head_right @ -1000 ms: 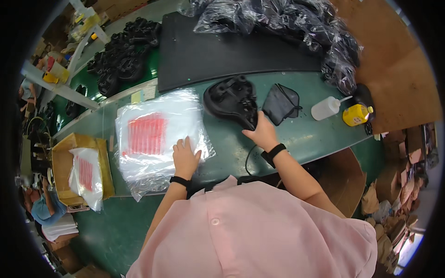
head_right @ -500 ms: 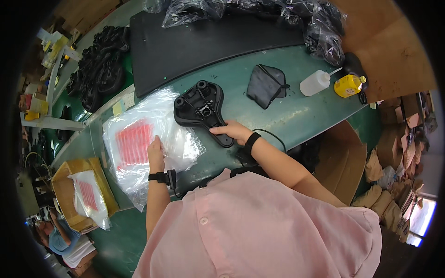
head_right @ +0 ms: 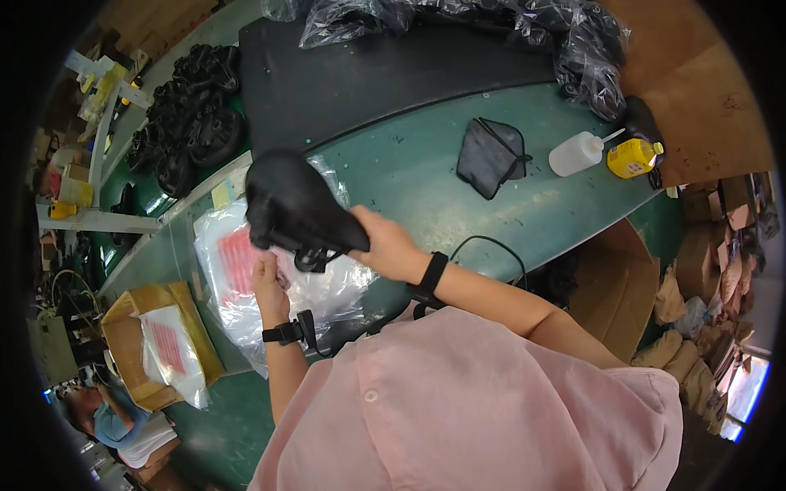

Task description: The person cleans black bicycle seats at a factory workstation. They pick up a seat, wipe it with a cloth, and place it into a clear plastic bag. The person repeats this process for multiple seats, handling them one at a time.

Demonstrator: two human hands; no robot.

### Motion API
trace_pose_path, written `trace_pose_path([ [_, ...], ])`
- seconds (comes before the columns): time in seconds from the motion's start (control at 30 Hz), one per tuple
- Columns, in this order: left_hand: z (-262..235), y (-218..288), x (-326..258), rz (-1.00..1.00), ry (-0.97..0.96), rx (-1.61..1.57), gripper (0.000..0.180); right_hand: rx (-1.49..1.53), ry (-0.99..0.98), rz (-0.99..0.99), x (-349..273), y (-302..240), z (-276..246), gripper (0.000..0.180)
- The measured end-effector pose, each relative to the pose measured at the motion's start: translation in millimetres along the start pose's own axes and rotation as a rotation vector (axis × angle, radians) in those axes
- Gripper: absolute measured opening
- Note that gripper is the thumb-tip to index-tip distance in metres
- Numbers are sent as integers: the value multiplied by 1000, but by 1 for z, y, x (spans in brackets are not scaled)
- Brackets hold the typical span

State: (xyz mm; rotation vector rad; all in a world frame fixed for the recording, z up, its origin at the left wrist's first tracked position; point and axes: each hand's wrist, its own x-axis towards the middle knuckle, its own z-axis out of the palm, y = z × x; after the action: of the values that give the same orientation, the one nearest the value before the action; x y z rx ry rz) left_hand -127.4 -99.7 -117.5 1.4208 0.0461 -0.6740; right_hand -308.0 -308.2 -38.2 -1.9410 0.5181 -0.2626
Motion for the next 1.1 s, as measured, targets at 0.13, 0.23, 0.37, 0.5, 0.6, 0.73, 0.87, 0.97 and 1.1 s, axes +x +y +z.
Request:
trace_pose_path([
  [0.13,-11,15,-1,72,119,-36,19,-199,-40,-187,7,-3,27,47],
  [0.23,-20,21,-6,65,240,-16,20,-292,-97,-223,11,8,45,48],
  [0.37,-39,34,-15,133,272,116,27,-410,-215,-203,18,17,51,48],
  [0.5,-40,67,-32,247,393,78,26,-474,-304,-167,23,11,46,48],
  [0.6,-45,83,-42,222,399,-236,23,-344,-389,20,29,10,38,51],
  [0.73,-62,78,-48,268,256,-310,20,-53,-304,125,21,24,35,59],
  [0.87,-64,60,-46,268,257,-52,21,-61,-158,-30,12,-6,40,61],
  [0.97,-56,60,-46,249,321,-49,26,-143,-157,-277,15,-23,52,63],
  [1.1,-62,74,-42,410,430,-166,21,-400,-328,-420,22,-21,81,54],
])
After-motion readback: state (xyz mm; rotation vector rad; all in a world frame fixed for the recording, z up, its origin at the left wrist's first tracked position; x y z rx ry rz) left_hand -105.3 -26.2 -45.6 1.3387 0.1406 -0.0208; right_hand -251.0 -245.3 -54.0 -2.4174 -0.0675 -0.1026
